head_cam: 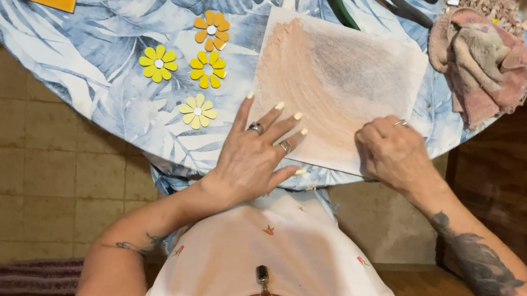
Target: Sanding the edges of small flower-shaped mosaic tiles by rubbing them against sandpaper.
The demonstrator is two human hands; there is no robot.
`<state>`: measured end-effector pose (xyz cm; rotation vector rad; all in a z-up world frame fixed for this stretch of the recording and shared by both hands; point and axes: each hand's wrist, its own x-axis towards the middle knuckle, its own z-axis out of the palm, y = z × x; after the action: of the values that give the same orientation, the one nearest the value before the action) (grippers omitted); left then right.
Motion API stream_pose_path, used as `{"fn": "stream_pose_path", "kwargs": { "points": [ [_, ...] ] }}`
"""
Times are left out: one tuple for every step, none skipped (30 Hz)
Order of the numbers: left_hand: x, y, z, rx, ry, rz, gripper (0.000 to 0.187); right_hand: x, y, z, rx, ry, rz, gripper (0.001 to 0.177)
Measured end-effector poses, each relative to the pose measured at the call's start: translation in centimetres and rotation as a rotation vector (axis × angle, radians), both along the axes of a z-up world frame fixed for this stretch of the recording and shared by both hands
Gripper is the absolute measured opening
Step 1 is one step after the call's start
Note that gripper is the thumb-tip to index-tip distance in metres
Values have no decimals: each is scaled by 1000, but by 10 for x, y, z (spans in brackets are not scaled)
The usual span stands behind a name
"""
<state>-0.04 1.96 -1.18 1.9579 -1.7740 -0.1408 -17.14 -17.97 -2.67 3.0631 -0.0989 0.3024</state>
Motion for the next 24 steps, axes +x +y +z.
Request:
{"fn": "stream_pose_path", "kwargs": {
  "points": [
    [2,1,0,-2,0,5,42,7,0,-12,-2,0,5,5],
    [3,2,1,21,3,-9,43,13,-1,-23,47,-15,34,4],
    [3,3,1,44,8,-25,45,19,0,-35,98,-29,61,4],
    [3,3,-2,44,10,-22,45,43,7,-24,98,-27,63,4],
    [3,3,-6,48,3,-24,46,66,15,-13,96,-79,107,7],
    [2,4,-9,53,-4,-25,47,90,22,-3,95,-130,150,10],
    [3,4,-8,53,-3,-22,47,112,18,-1,96,-130,154,10],
    [3,5,-7,14,-57,-19,50,134,15,1,118,-48,64,11],
    [3,5,-7,-26,-111,-20,52,156,11,3,139,33,-29,18],
    [3,4,-7,-26,-110,-20,52,160,5,-2,139,34,-29,18],
    [3,4,-6,-32,-123,-16,52,164,0,-7,3,-76,14,18],
    [3,4,-5,-38,-136,-12,53,169,-5,-12,-133,-186,56,21],
    [3,4,-6,-41,-132,-8,53,153,1,-7,-136,-183,60,21],
    [3,4,-7,13,-71,-9,53,137,7,-3,-107,-163,105,16],
    [3,4,-8,67,-8,-13,54,120,12,1,-77,-142,147,11],
    [3,4,-10,65,-3,-12,54,96,12,2,-80,-137,149,11],
    [4,4,-11,72,2,-21,54,73,12,2,-100,-103,180,10],
    [4,4,-12,79,6,-30,55,49,12,3,-120,-68,210,10],
    [5,5,-11,75,7,-31,55,33,6,2,-124,-66,209,10],
    [5,6,-10,74,7,-39,55,16,-1,2,-195,-45,197,10],
    [6,5,-8,73,3,-47,55,0,-9,1,-267,-27,184,11],
    [7,4,-7,68,0,-49,55,3,-10,-3,-272,-30,182,11],
    [7,4,-6,100,8,-62,56,6,-9,-8,-217,-14,179,10],
    [7,5,-5,132,15,-74,57,9,-9,-14,-162,1,176,10]
  ]
}}
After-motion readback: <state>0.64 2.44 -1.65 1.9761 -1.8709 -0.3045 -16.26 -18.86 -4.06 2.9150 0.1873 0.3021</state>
